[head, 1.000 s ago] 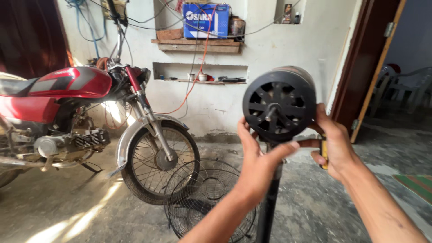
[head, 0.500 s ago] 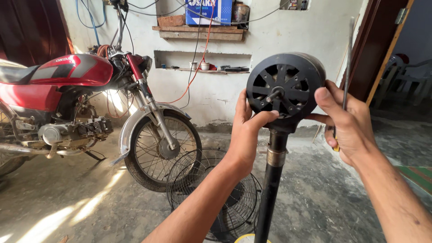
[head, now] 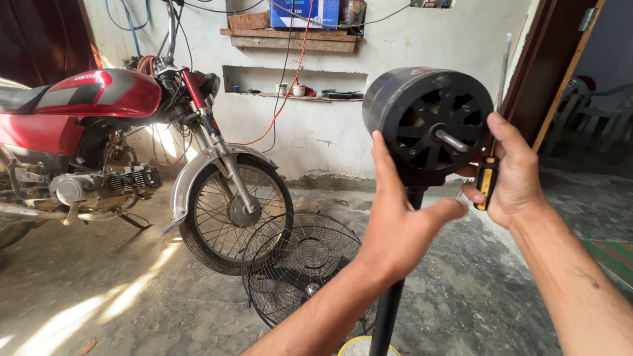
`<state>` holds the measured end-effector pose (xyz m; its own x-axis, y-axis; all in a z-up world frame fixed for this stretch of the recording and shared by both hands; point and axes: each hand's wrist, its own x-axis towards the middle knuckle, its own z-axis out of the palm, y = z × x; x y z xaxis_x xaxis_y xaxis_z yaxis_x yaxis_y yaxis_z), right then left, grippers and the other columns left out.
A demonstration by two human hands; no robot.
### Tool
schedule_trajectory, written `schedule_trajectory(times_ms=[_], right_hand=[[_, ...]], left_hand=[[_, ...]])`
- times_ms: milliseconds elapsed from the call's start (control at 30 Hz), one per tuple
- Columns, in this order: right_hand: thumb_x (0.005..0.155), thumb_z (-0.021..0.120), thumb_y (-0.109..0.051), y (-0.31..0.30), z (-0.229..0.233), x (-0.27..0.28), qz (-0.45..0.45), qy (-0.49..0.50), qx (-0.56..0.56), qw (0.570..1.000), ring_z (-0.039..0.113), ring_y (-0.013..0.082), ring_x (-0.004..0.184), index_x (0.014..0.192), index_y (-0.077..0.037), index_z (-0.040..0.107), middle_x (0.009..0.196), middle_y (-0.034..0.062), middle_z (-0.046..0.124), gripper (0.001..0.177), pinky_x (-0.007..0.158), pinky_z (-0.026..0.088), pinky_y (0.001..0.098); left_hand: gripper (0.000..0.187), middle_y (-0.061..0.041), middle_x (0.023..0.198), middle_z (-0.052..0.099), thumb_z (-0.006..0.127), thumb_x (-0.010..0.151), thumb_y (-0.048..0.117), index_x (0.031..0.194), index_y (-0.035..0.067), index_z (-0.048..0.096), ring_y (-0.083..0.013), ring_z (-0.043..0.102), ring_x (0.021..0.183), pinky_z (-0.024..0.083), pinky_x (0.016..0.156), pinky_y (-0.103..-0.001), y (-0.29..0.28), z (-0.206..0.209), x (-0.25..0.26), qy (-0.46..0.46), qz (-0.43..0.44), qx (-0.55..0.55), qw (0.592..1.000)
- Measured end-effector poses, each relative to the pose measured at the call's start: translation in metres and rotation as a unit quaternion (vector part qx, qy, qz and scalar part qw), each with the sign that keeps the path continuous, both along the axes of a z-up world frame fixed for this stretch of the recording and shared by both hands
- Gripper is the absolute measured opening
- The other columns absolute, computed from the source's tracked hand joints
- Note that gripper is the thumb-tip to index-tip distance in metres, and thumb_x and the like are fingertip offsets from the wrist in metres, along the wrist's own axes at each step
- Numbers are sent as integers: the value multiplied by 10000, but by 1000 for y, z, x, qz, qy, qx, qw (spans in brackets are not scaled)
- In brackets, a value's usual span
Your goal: The person uses a screwdriver to loosen and remove screws from the rear housing of a standing electric fan. They detach the motor housing from the stand, exposing the fan motor and internal components, then reattach the housing and tighten the screws.
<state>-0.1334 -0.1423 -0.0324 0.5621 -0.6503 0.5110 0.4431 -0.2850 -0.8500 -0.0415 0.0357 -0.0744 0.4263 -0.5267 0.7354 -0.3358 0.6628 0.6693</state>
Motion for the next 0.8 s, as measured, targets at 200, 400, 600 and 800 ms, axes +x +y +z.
schedule_trajectory(times_ms=[200, 400, 600, 800], right_hand=[[923, 482, -679, 0, -5, 8, 1, 17, 66, 998, 579, 127, 607, 1067, -178, 687, 830, 10, 681, 560, 361, 275, 258], [945, 531, -675, -2, -10, 14, -15, -3, 86, 996, 557, 124, 612, 1035, -163, 650, 836, 20, 671, 533, 358, 266, 267], [929, 715, -546, 17, 2, 2, -202, -1, -44, 978, 509, 149, 578, 1156, 11, 637, 891, 118, 619, 607, 369, 306, 285], [826, 728, -683, 52, 47, -2, -358, 100, -318, 872, 631, 217, 637, 1406, 36, 623, 1090, 200, 735, 929, 487, 471, 336]], left_hand=[[1443, -387, 1665, -225, 834, 732, 232, 1593, -19, -295, -453, -83, 1565, 94, 1224, -457, 9, 5, -12, -118, 74, 144, 980], [1116, -298, 1721, 118, 770, 744, 234, 1662, 47, 163, -417, 196, 1602, 216, 1273, -483, 21, -4, 9, -111, 110, 41, 987], [709, -90, 1452, 448, 713, 773, 206, 1430, 125, 459, -239, 503, 1324, 481, 989, -401, 11, -3, 50, -46, 61, 74, 994], [591, -48, 1335, 598, 715, 817, 299, 1349, 107, 543, -246, 597, 1132, 495, 886, -375, -18, 11, 88, 164, -47, 50, 984]])
